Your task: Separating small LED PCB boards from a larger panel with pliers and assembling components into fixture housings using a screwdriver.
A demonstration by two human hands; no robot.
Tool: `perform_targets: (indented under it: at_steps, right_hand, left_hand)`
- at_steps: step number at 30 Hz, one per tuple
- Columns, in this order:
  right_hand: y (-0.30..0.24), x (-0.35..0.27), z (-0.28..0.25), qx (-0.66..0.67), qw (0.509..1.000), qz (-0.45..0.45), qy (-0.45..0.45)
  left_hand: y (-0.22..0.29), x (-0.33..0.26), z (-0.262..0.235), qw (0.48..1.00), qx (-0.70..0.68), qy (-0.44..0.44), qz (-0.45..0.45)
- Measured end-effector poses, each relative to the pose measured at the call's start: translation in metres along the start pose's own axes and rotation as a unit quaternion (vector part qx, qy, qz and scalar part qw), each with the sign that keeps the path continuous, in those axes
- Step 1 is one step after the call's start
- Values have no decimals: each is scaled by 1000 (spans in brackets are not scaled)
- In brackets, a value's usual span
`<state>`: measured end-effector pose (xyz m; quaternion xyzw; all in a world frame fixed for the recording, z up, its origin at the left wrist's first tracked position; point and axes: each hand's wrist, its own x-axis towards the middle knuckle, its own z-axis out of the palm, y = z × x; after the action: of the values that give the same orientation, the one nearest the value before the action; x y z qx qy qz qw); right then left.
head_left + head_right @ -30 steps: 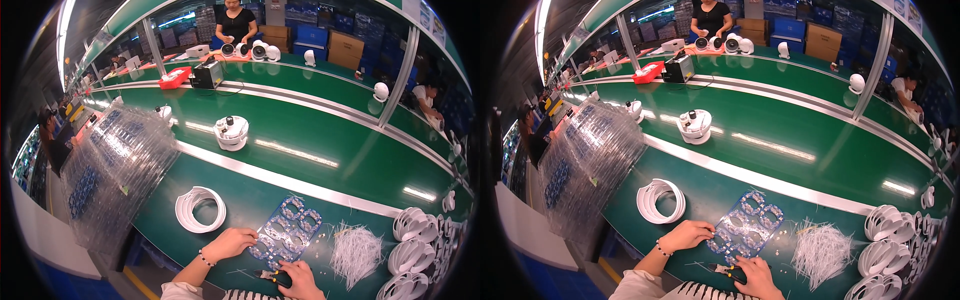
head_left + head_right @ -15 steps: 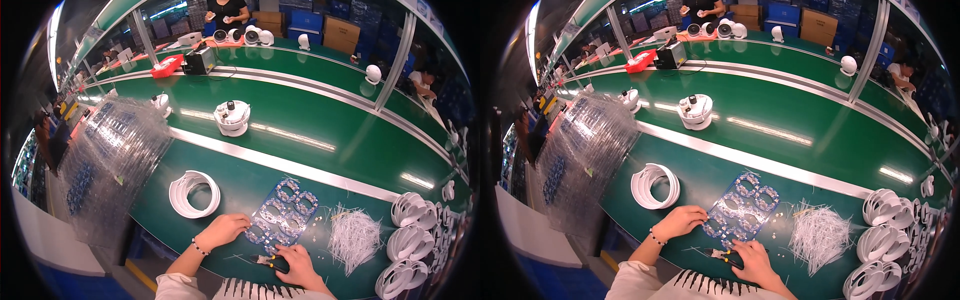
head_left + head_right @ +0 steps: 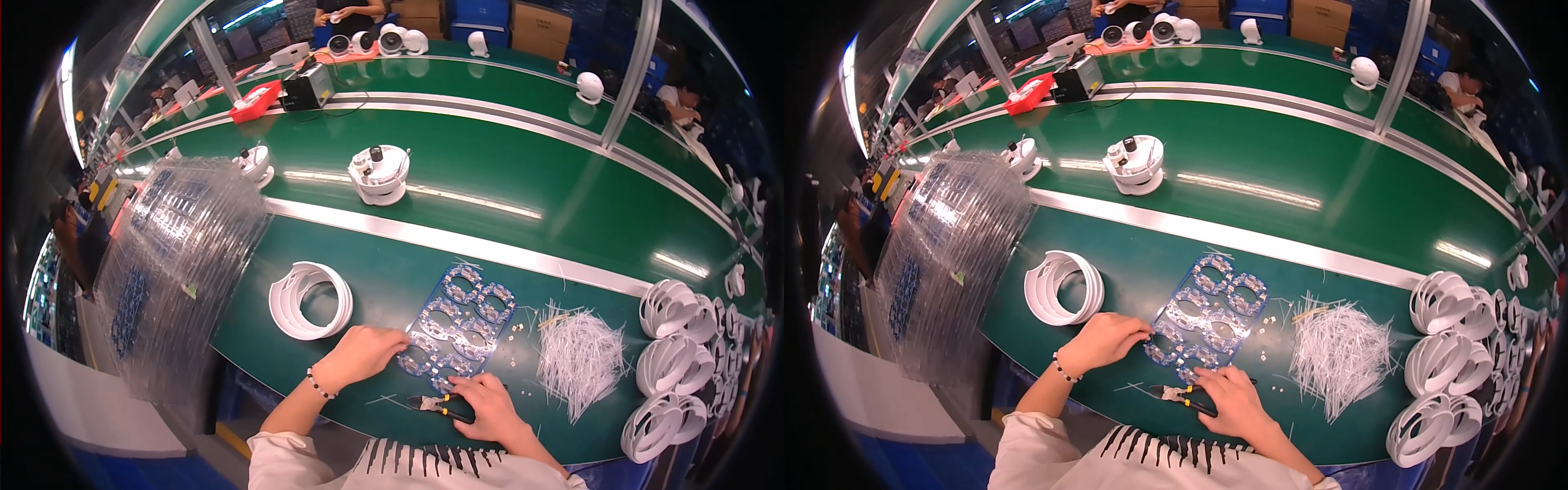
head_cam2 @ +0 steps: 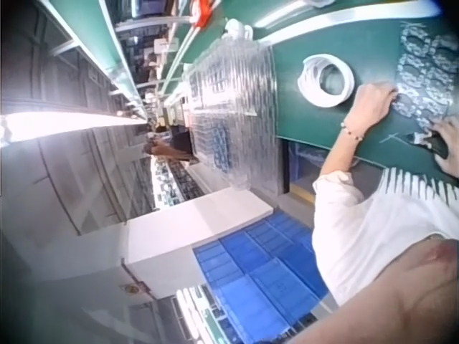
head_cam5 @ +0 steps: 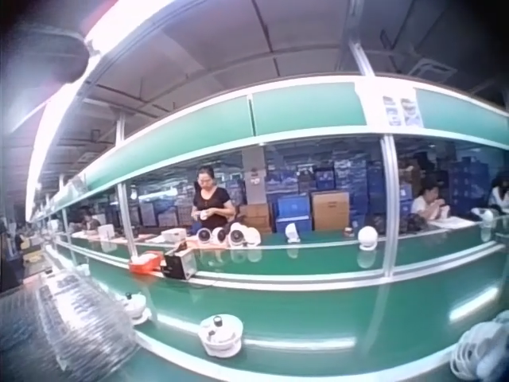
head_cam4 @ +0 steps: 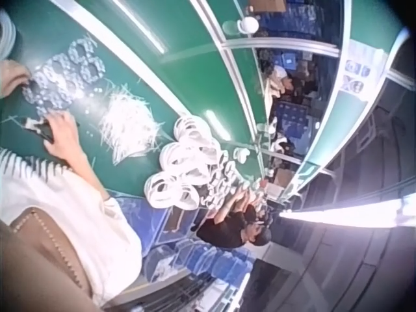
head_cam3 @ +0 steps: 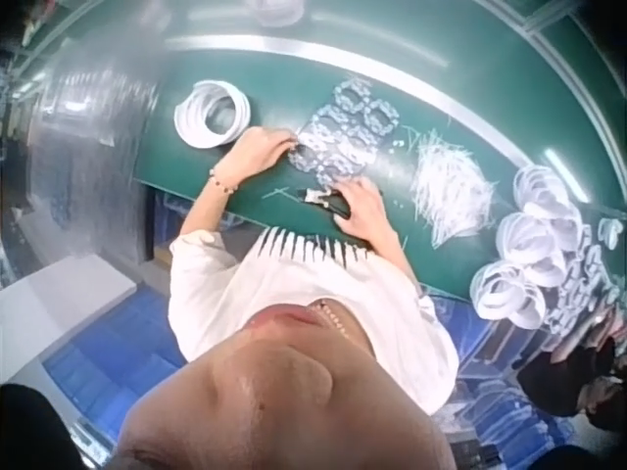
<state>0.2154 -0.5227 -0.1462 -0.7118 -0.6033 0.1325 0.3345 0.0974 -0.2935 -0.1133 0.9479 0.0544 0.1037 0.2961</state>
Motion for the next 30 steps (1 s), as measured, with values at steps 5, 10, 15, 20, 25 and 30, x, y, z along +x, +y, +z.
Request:
perform_targets:
  at_steps: [5,10,15,20,25,30]
  right_hand:
    - [0,6,0,17,994,-108,24]
    - [3,5,-4,-1,997,-77,23]
    - [7,-2,3,-7,999,-49,16]
    - [4,-5,5,0,999,-36,-1]
    - [2,-6,3,1,1000,-29,1]
    - [2,-5,2,0,1000,-25,4]
  left_hand:
    - [30,39,22,976,-97,66,185]
    - [15,54,7,986,-109,75,104]
    - [-25,18,-10,994,-94,40,-28]
    - [-24,8,8,995,-93,-9,-47]
    - [-22,10,10,996,-68,-21,-45]
    - [-22,18,14,997,-54,0,-46]
